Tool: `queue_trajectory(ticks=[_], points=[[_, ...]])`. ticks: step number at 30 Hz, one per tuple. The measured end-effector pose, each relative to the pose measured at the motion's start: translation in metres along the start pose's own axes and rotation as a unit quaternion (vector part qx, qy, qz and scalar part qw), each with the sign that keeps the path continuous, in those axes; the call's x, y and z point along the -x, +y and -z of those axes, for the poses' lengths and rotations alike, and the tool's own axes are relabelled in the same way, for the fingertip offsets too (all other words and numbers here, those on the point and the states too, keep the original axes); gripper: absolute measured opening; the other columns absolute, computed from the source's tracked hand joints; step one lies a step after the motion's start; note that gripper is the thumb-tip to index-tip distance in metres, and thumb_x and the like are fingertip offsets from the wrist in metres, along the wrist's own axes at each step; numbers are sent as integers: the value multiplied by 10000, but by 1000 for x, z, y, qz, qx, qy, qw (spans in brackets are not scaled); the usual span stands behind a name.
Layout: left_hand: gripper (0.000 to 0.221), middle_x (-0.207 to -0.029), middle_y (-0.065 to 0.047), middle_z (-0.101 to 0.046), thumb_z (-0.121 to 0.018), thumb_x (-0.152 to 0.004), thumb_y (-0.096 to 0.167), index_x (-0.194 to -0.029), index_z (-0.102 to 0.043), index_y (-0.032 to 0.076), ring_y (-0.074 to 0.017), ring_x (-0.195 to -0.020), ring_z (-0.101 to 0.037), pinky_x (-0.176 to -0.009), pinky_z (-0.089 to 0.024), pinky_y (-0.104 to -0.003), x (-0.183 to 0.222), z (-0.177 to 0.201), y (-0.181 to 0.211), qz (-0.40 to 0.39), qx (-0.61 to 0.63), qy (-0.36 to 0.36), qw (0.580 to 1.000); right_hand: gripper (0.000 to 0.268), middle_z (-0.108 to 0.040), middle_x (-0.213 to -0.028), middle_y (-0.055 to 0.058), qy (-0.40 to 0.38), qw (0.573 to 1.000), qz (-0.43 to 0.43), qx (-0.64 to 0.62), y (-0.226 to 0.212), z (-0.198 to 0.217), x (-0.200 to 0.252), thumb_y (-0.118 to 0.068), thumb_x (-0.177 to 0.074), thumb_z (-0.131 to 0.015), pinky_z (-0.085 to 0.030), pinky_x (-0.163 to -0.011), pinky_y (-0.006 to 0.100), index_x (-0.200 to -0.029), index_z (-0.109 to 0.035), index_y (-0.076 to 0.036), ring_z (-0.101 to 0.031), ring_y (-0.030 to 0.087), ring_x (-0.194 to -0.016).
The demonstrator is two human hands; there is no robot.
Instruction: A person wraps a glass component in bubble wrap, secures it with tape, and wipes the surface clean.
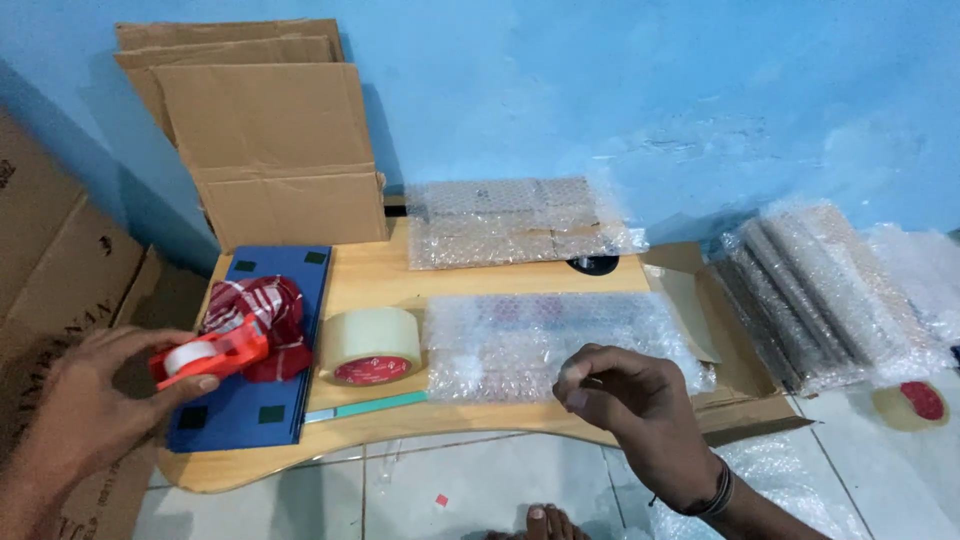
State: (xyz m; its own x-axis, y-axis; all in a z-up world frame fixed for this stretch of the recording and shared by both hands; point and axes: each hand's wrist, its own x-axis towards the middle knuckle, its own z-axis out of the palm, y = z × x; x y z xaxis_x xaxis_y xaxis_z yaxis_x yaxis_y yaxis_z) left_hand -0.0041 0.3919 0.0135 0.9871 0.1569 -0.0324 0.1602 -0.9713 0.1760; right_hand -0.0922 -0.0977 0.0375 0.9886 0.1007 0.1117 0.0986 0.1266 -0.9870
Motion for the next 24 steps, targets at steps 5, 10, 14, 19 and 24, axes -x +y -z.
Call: queue_trajectory(ticks=[5, 10, 14, 19, 24], points=[[1235, -1312, -14, -716, -1071, -437, 611, -1501, -502, 349, -245, -1326, -572, -1094, -484, -502, -11, 2, 7, 48, -71, -104, 991, 197, -757, -855, 138, 37, 999, -32, -1, 8, -6, -2, 128, -817, -719, -554, -667, 332, -995, -783, 74, -662, 193, -741], [831, -1249, -94, -690, -940, -549, 456, -1274, -655, 167, -252, -1180, -596, -1019, -492, -466, 27, 40, 71, -128, 34, 58, 990, 249, -742, -809, 114, 41, 998, -43, 33, 7, -20, -12, 47, -829, -766, -543, -565, 311, -1077, -784, 49, -624, 164, -665], [338, -928, -14, -744, -845, -759, 311, -1039, -800, 127, -177, -891, -609, -851, -469, -380, 52, 57, 143, -386, 194, 120, 894, 256, -768, -803, 97, 48, 993, -61, 86, 5, -35, -25, -20, -850, -770, -542, -535, 296, -1101, -795, 24, -622, 146, -614], [430, -1104, -91, -691, -744, -868, 370, -1152, -724, 47, -254, -1060, -586, -937, -449, -419, 62, 16, 208, -503, 153, 69, 848, 338, -719, -795, 148, 93, 983, -149, 44, 7, -44, -42, -13, -854, -724, -515, -600, 310, -1170, -765, 101, -594, 187, -637], [446, -1128, -153, -619, -758, -770, 233, -1115, -665, -34, -306, -1042, -533, -948, -422, -431, 64, -41, 223, -497, 57, 72, 863, 359, -639, -749, 154, 108, 967, -228, -36, 26, -50, -53, 1, -878, -698, -496, -576, 315, -1206, -726, 144, -528, 174, -575]])
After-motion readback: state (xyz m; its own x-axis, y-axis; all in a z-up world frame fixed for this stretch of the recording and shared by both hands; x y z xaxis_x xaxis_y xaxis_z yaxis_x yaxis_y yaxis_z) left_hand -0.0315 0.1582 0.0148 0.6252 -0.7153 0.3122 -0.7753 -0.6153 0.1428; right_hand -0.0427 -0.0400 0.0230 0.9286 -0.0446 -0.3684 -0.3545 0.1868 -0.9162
